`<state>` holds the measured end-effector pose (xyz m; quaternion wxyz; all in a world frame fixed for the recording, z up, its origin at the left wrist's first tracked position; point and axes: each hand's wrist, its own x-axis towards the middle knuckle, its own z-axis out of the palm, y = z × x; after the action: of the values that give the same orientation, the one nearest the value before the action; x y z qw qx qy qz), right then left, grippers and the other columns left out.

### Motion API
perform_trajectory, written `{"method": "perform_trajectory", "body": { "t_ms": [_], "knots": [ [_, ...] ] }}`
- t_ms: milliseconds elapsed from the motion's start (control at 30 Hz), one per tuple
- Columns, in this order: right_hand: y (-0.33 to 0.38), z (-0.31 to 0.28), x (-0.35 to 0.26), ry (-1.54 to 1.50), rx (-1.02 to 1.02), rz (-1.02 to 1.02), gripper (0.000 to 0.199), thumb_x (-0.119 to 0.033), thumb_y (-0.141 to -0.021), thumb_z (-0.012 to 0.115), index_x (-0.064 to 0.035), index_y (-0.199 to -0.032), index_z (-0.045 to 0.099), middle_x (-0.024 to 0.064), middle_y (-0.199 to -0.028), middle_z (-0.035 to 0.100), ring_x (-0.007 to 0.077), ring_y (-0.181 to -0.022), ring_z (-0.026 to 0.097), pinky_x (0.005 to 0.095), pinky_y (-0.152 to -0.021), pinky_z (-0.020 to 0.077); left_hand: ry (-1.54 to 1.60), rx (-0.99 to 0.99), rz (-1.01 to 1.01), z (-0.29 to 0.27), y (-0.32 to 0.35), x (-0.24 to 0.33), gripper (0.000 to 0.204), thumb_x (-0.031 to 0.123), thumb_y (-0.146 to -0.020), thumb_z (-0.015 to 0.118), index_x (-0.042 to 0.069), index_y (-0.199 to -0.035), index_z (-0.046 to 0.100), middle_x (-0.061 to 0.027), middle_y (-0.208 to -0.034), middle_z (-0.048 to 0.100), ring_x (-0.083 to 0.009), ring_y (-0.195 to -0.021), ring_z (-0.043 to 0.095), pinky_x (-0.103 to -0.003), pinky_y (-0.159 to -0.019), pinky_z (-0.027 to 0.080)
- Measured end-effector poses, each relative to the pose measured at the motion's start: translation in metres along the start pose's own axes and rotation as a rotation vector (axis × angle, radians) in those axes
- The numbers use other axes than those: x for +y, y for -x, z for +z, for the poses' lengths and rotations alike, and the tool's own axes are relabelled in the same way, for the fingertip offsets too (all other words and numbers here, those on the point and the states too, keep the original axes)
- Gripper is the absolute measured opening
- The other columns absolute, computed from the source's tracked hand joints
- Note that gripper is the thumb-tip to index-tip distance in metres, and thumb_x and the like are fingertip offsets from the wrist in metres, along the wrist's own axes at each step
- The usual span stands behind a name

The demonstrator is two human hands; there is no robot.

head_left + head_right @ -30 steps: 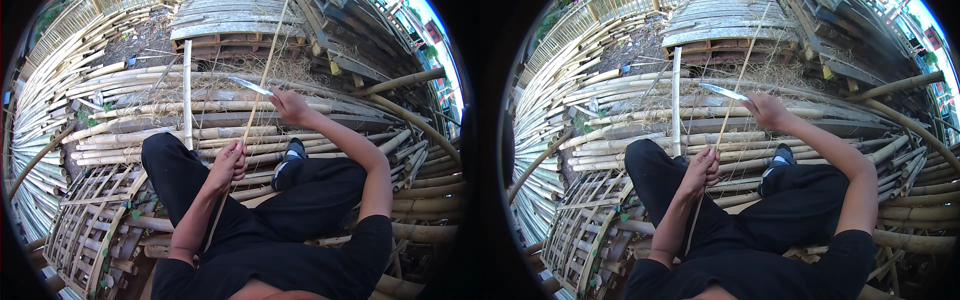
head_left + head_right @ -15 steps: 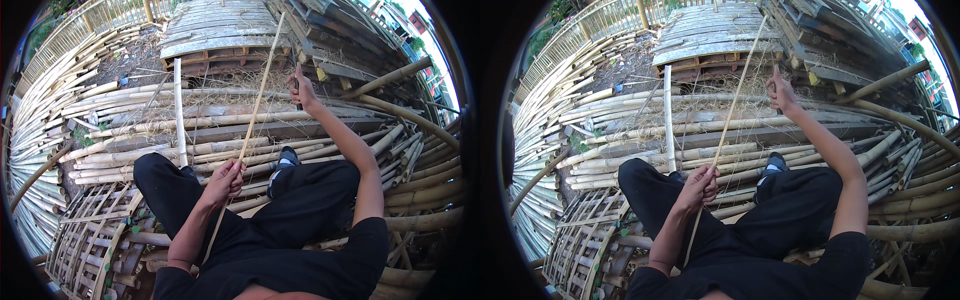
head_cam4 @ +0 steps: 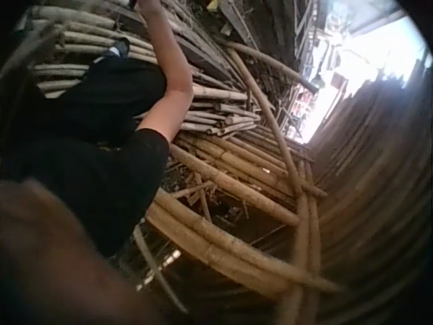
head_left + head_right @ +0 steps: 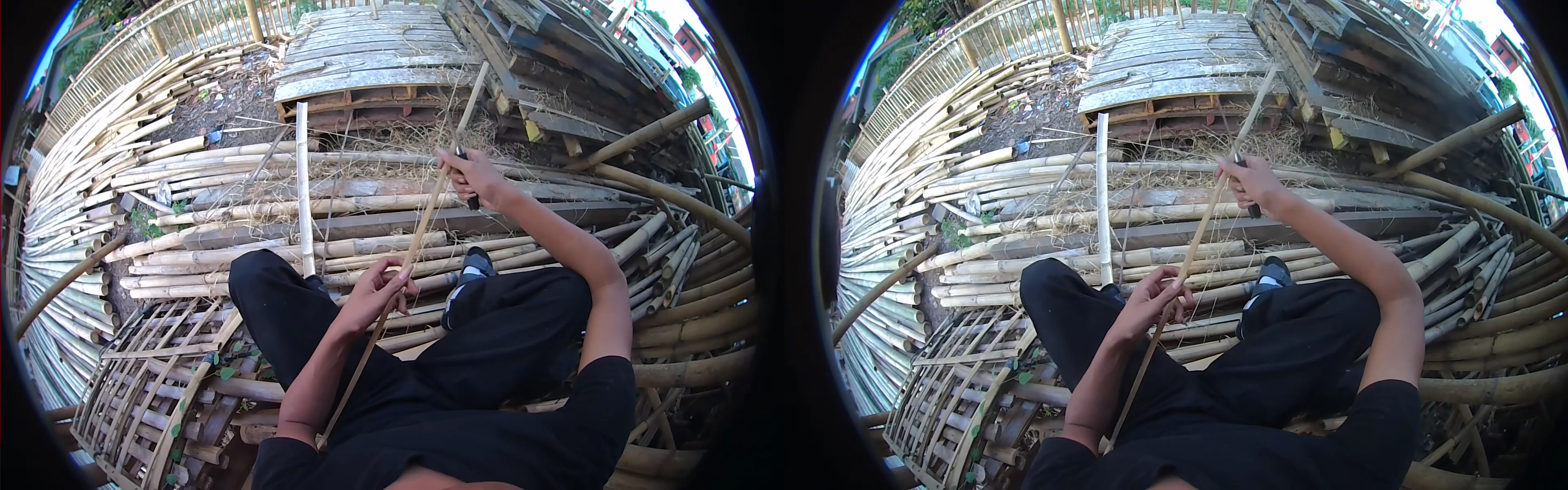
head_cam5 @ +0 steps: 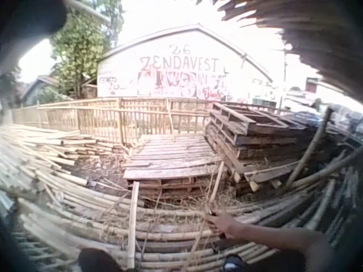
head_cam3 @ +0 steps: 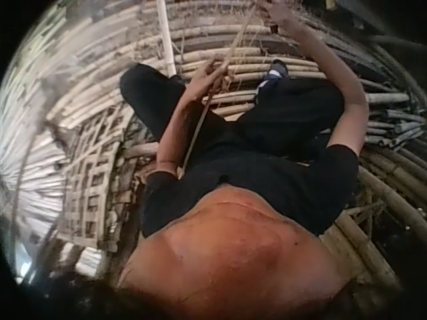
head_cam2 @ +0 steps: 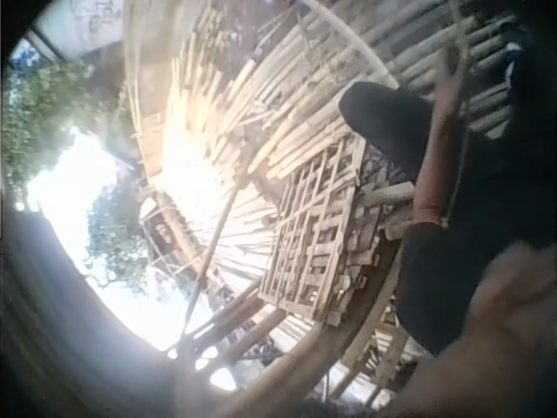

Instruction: The person strips a thin bamboo stick using a knife, repeatedly pulling the blade along the length of the wood to remove fibers and thin it down.

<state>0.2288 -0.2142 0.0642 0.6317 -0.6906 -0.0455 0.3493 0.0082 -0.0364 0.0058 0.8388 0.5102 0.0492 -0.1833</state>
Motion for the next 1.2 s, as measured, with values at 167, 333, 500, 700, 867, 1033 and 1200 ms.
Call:
{"method": "perform_trajectory", "body": {
  "t_ms": [167,333,500,700,867,1033,1200],
  "knots": [
    [0.011,0.035,0.011,0.203,-0.158,0.097,0.028,-0.033,-0.094,0.058,-0.0057,-0.094,0.057,-0.0062,-0.056,0.036,0.0033,-0.043,0.032,0.0227,-0.039,0.0260,-0.136,0.152,0.083,0.005,-0.007,0.001,0.029,0.024,-0.096,0.056,0.001,-0.112,0.050,-0.0013,-0.073,0.054,-0.0039,-0.047,0.046,-0.019,-0.043,0.040],
    [0.018,0.049,0.012,0.305,-0.133,-0.026,0.029,-0.035,-0.093,0.060,-0.0063,-0.092,0.056,-0.0058,-0.057,0.041,0.0035,-0.043,0.035,0.0217,-0.038,0.0285,-0.037,0.175,0.084,0.001,-0.003,0.001,0.029,0.024,-0.101,0.046,0.000,-0.114,0.053,0.0053,-0.062,0.037,-0.0014,-0.045,0.033,-0.019,-0.040,0.032],
    [0.010,0.036,0.017,0.083,0.111,-0.162,0.029,-0.035,-0.093,0.060,-0.0074,-0.087,0.055,-0.0071,-0.055,0.040,0.0028,-0.040,0.033,0.0221,-0.036,0.0262,-0.022,0.075,0.077,0.000,0.000,0.000,0.033,0.026,-0.103,0.040,0.000,-0.117,0.053,0.0047,-0.062,0.036,-0.0023,-0.042,0.030,-0.019,-0.040,0.032],
    [0.015,0.034,0.011,0.037,0.053,-0.083,0.023,-0.029,-0.093,0.061,-0.0075,-0.088,0.053,-0.0066,-0.055,0.040,0.0021,-0.041,0.033,0.0208,-0.037,0.0253,0.001,0.023,0.049,-0.001,0.000,-0.002,0.033,0.026,-0.102,0.040,0.000,-0.121,0.050,0.0005,-0.065,0.047,-0.0042,-0.040,0.039,-0.020,-0.041,0.040],
    [0.030,0.051,0.014,0.298,-0.208,0.052,0.026,-0.031,-0.094,0.059,-0.0055,-0.089,0.053,-0.0027,-0.055,0.040,0.0071,-0.044,0.039,0.0255,-0.041,0.0307,0.031,0.101,0.032,0.004,-0.004,0.009,0.034,0.026,-0.101,0.042,0.002,-0.124,0.048,0.0022,-0.063,0.043,-0.0037,-0.040,0.038,-0.020,-0.039,0.039],
    [0.028,0.053,0.028,1.011,-0.221,-0.493,0.041,-0.037,-0.098,0.045,0.0006,-0.091,0.058,0.0174,-0.064,0.050,0.0319,-0.060,0.051,0.0431,-0.061,0.0399,-0.005,0.183,0.050,-0.010,-0.007,-0.001,0.024,0.025,-0.102,0.042,0.005,-0.110,0.051,0.0061,-0.061,0.034,-0.0011,-0.043,0.027,-0.018,-0.037,0.025],
    [0.028,0.051,0.038,1.150,-0.262,-0.459,0.039,-0.034,-0.100,0.037,-0.0011,-0.088,0.055,0.0235,-0.072,0.058,0.0432,-0.071,0.055,0.0493,-0.063,0.0411,-0.120,0.290,0.126,-0.020,-0.013,-0.008,0.021,0.025,-0.102,0.042,0.006,-0.099,0.051,0.0072,-0.058,0.032,-0.0002,-0.042,0.026,-0.018,-0.037,0.021]
  ]
}}
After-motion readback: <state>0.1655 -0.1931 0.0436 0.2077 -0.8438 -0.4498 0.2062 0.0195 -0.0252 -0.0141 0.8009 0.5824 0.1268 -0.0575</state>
